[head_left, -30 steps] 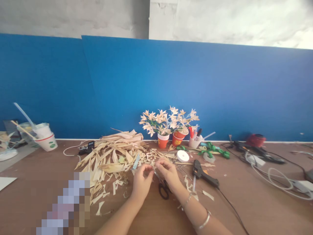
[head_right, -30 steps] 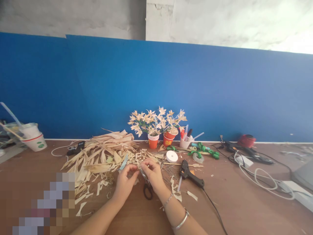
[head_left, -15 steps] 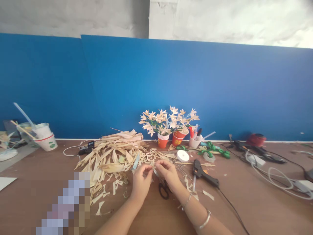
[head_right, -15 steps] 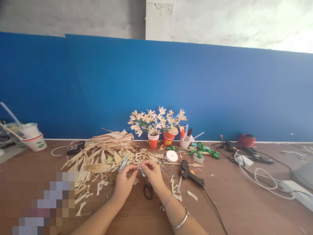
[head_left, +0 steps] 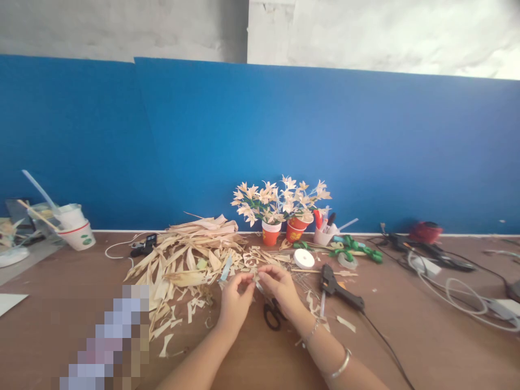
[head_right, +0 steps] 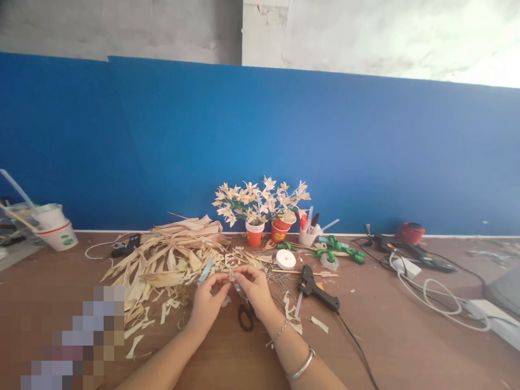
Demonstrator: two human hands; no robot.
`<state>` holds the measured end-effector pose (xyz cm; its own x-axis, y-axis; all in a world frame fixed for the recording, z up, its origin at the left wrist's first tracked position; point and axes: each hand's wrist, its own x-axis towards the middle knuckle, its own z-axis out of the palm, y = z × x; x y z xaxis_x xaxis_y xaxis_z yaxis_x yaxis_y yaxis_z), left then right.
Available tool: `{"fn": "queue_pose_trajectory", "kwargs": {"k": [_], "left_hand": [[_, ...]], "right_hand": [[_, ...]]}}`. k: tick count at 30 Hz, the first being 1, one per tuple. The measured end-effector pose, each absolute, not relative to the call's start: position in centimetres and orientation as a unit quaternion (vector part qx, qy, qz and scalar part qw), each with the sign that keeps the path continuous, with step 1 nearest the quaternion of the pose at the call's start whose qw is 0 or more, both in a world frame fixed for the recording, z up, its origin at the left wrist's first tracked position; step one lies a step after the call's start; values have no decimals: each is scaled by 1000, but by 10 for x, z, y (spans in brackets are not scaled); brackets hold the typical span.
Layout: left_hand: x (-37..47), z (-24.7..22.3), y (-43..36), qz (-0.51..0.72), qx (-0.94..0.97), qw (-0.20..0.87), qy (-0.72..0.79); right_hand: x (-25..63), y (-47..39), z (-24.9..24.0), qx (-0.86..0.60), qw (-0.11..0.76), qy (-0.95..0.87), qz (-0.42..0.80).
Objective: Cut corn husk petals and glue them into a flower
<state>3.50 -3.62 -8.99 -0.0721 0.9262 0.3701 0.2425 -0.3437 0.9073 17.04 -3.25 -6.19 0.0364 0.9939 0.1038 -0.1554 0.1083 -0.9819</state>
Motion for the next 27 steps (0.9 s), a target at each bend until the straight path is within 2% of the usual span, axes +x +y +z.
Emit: {"fn": "queue_pose_trajectory", "kwargs": {"k": [27], "left_hand": [[35,-84,-36,537,600,344,483]], "right_hand": [[170,-33,-61,-423,569,-445,547]]}}
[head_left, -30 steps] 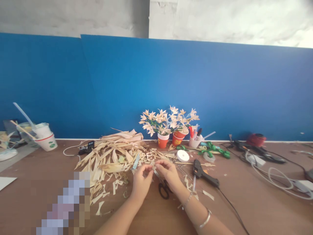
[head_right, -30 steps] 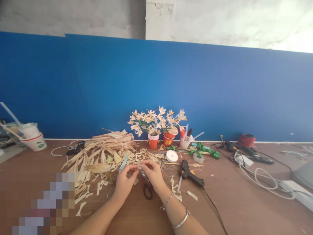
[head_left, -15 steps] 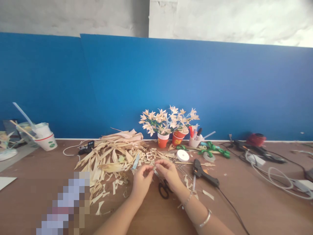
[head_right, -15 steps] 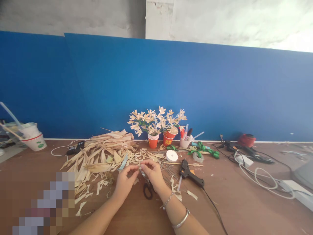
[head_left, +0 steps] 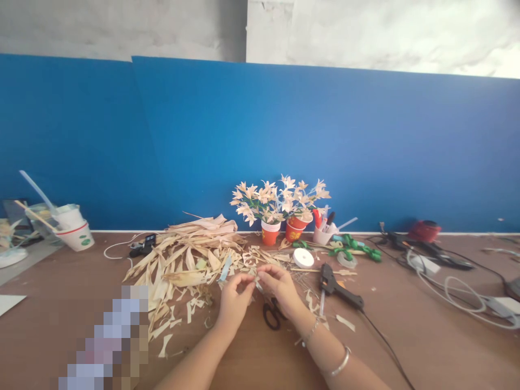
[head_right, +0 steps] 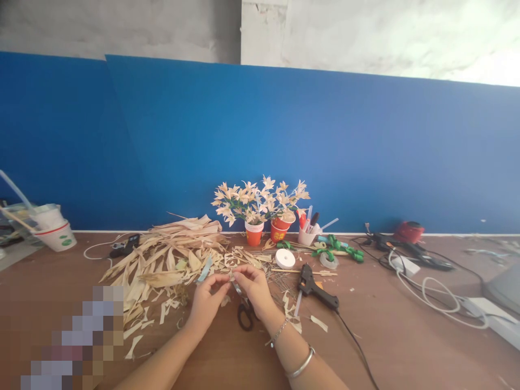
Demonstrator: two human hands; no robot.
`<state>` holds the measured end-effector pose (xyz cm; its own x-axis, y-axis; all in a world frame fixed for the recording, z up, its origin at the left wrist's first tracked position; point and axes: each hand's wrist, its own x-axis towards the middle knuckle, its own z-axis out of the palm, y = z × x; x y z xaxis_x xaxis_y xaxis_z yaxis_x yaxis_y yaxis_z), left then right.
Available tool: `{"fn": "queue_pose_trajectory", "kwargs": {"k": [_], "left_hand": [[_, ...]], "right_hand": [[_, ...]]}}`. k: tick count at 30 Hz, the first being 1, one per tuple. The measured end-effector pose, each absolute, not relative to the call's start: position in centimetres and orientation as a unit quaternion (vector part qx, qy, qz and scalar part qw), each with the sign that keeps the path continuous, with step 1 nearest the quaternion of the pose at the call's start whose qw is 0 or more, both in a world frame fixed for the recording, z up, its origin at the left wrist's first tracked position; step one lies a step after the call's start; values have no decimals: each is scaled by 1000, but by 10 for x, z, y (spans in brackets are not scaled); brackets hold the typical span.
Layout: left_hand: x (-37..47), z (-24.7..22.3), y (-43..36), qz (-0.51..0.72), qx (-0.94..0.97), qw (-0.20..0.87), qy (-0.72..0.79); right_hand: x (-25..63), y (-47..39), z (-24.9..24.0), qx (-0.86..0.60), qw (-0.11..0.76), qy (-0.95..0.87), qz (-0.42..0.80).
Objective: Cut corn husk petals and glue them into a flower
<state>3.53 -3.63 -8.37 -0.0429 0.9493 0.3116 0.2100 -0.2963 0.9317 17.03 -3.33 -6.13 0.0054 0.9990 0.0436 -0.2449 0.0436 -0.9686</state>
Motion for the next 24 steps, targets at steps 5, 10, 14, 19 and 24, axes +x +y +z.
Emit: {"fn": "queue_pose_trajectory", "kwargs": {"k": [5,10,14,19,24], "left_hand": [[35,-84,-36,536,603,343,481],[36,-83,-37,540,599,349,477],[36,-80,-37,538,599,345,482],[36,-78,-38,536,596,348,486],[37,-80,-39,535,584,374,483]], "right_hand": [[170,-32,-62,-420,568,-431,562],[170,-33,-61,-418,566,-426,569],[170,-33,-60,-421,565,-430,565],[170,-34,-59,-419,566,-425,569],[171,-33,-61,-417,559,-412,586]]}}
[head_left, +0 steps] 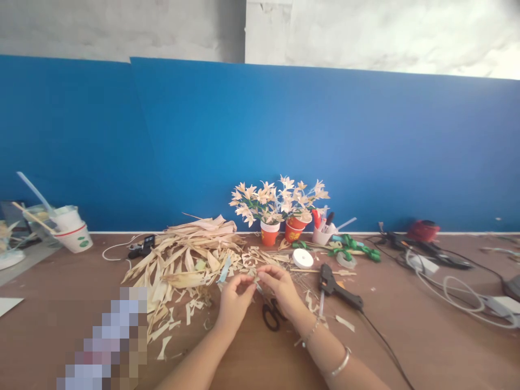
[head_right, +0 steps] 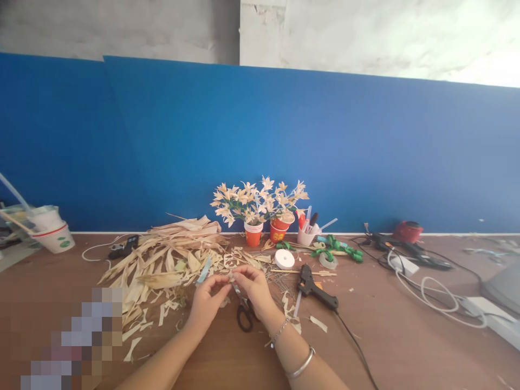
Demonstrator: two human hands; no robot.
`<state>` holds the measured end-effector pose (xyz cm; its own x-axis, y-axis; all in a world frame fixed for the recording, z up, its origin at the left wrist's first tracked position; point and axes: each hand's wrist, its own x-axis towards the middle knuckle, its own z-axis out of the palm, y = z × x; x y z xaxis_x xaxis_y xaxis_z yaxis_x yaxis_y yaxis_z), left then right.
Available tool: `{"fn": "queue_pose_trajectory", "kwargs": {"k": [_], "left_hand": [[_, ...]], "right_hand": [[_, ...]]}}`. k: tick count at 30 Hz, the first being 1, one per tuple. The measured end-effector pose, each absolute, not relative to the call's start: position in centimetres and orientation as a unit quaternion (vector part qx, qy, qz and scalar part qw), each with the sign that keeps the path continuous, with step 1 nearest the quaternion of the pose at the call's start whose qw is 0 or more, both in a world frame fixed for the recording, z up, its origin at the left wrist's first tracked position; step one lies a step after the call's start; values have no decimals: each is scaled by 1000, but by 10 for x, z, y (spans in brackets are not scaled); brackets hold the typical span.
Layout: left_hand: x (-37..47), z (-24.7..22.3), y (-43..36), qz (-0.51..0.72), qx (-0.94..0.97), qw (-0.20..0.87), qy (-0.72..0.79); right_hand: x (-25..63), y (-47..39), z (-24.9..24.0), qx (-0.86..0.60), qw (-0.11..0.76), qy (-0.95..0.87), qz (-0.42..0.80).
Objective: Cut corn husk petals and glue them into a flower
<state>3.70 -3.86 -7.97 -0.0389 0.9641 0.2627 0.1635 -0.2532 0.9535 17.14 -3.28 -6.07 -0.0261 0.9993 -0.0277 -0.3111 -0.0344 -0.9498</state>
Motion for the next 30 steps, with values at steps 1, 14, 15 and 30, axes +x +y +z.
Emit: {"fn": "queue_pose_trajectory", "kwargs": {"k": [1,14,15,30], "left_hand": [[37,-80,-39,535,580,379,483],[34,-79,-38,525,612,326,493],[34,-80,-38,527,614,322,492],[34,-83,-37,510,624,319,499]], "right_hand": [[172,-33,-61,-419,557,-408,590],[176,-30,-61,-431,577,-430,544],[177,-30,-61,-433,575,-441,537],[174,-29,-64,-434,539,-510,511]]}}
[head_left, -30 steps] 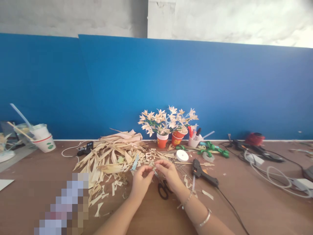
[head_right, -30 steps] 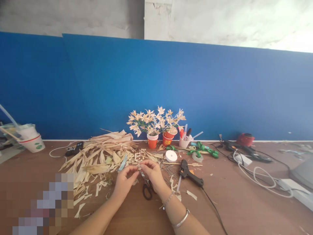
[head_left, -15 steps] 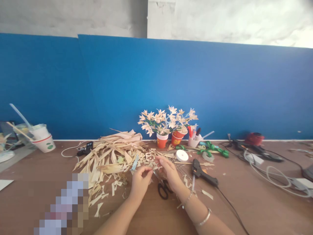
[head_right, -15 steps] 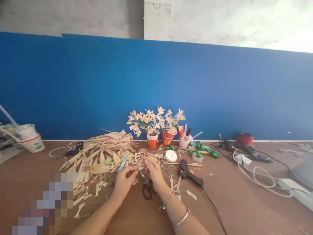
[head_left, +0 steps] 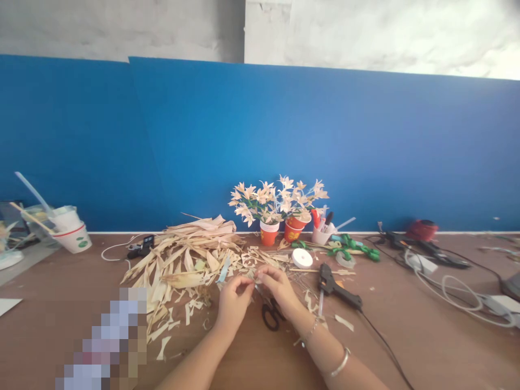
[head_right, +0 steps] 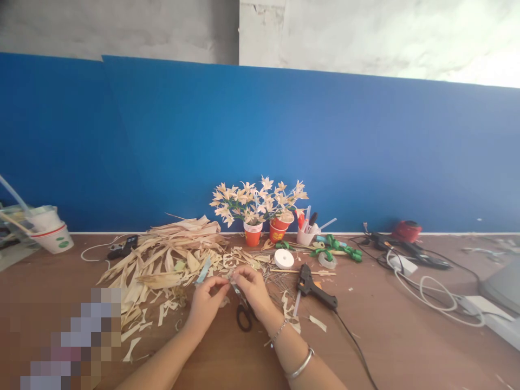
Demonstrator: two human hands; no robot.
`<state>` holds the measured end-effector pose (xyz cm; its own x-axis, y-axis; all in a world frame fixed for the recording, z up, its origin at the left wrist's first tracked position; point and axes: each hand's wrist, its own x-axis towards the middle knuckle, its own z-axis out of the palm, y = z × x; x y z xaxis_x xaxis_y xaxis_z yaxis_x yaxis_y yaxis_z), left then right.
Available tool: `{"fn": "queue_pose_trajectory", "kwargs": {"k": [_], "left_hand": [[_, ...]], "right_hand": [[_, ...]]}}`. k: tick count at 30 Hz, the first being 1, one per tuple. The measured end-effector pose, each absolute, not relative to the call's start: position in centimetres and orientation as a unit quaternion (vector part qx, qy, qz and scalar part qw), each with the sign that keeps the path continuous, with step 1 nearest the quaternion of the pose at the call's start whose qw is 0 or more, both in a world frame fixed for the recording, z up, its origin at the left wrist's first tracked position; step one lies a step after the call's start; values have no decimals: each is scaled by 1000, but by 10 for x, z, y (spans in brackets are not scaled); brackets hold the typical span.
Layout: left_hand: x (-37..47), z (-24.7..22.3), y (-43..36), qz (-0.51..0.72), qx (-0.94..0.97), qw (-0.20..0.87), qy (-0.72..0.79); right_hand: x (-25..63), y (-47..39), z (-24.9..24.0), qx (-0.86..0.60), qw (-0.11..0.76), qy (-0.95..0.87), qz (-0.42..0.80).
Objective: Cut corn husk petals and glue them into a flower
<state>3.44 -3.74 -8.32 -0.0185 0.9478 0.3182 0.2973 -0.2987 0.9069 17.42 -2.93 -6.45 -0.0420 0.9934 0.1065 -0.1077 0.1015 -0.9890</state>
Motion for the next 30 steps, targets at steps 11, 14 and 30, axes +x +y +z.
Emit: {"fn": "queue_pose_trajectory", "kwargs": {"k": [11,14,30], "left_hand": [[34,-84,-37,514,631,293,503],[35,-84,-38,512,629,297,504],[33,-85,-35,530,604,306,511]], "right_hand": [[174,-29,-65,-438,540,-533,482],[174,-30,-65,-438,541,-532,482],[172,-30,-69,-453,508,-520,516]]}}
